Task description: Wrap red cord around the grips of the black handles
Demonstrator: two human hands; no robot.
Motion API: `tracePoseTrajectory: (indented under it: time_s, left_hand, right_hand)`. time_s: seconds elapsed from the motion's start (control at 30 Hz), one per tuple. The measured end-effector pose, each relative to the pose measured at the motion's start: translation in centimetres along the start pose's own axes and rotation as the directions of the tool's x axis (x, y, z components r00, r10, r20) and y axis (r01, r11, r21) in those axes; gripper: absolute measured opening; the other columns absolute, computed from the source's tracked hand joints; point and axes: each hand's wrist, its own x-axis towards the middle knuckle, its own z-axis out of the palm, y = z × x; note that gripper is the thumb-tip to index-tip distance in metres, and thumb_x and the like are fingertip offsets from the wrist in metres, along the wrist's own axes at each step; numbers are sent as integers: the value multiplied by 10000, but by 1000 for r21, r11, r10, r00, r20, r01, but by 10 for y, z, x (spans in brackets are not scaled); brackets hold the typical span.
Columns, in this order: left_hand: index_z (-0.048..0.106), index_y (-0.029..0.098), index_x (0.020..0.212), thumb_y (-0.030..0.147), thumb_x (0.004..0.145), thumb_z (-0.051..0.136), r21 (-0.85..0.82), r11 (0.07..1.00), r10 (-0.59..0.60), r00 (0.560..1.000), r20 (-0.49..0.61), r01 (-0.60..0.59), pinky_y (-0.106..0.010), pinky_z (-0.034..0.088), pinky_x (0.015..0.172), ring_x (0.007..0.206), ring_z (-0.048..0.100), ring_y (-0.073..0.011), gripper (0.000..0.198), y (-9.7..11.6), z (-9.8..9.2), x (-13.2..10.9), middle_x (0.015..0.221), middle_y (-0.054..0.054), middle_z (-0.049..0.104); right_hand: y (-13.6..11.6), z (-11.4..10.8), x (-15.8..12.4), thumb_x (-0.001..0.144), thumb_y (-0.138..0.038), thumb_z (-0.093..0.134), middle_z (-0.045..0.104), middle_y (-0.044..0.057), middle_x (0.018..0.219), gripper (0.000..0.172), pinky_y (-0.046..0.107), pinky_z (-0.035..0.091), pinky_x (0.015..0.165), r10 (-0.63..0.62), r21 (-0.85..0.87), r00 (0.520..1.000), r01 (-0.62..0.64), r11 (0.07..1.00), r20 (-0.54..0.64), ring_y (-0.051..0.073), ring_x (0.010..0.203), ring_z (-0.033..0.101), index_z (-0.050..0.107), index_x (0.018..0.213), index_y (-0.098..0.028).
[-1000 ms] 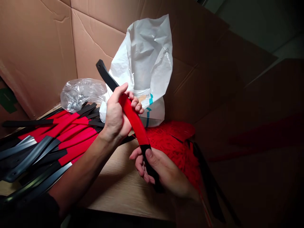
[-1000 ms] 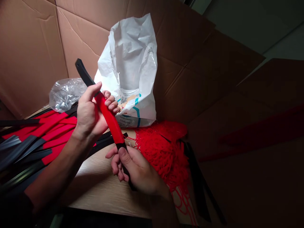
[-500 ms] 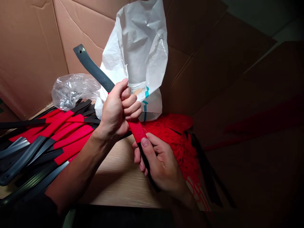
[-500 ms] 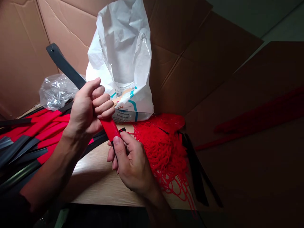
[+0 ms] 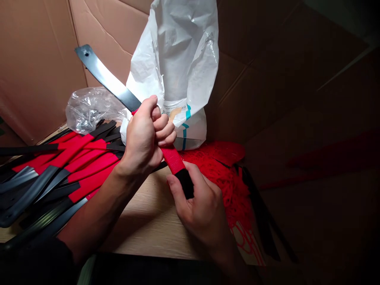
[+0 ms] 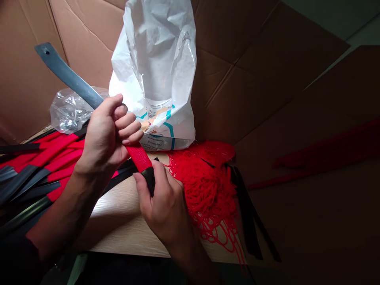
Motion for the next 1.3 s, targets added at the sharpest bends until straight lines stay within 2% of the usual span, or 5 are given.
tracePoseTrajectory:
  time_s: [0.6,0.7,0.83,1.0,1.3]
  left_hand:
    - [237,232,604,286,1100,512,-21,996,84,996,-18,-84,-192,135,364,333,150,-37,570,-14,2,0,460,114,152]
    - [202,238,576,307,1100,459,-19,999,28,995,95,-27,-211,184,363,330,169,-54,588,-7,-1,-2,434,93,162]
    - [264,253,557,471,1064,438,26,999,-40,982,185,36,-239,337,402,357,291,-94,579,1,-2,-3,425,57,241]
    - [426,224,630,428,995,549,-11,998,59,998,-24,-59,-233,443,490,454,434,-97,436,4,-3,0,540,40,406]
    - [144,249,613,365,1066,439,33,999,-11,998,65,8,-224,153,339,323,175,-64,554,14,-1,-6,428,84,152]
  right_hand:
    - [8,1,12,1086,-291,553,735,89,855,156,331,510,642,-224,-214,968,196,957,-114,223,736,695,637,1125,-166]
    - [8,-13,13,1073,-351,593,698,21,816,145,284,490,596,19,108,998,-26,994,67,160,661,653,612,1046,-210]
    - [9,-26,10,1137,-471,471,631,-57,710,268,228,397,448,102,486,883,-345,803,459,97,472,519,567,1108,-222]
    - [7,-22,5,1076,-335,631,769,43,1007,180,324,529,775,15,54,997,-20,998,82,201,887,713,688,1208,-227]
    - [9,-17,3,1069,-355,659,727,71,912,275,368,492,734,-314,-328,942,262,908,-116,229,811,684,701,1187,-110]
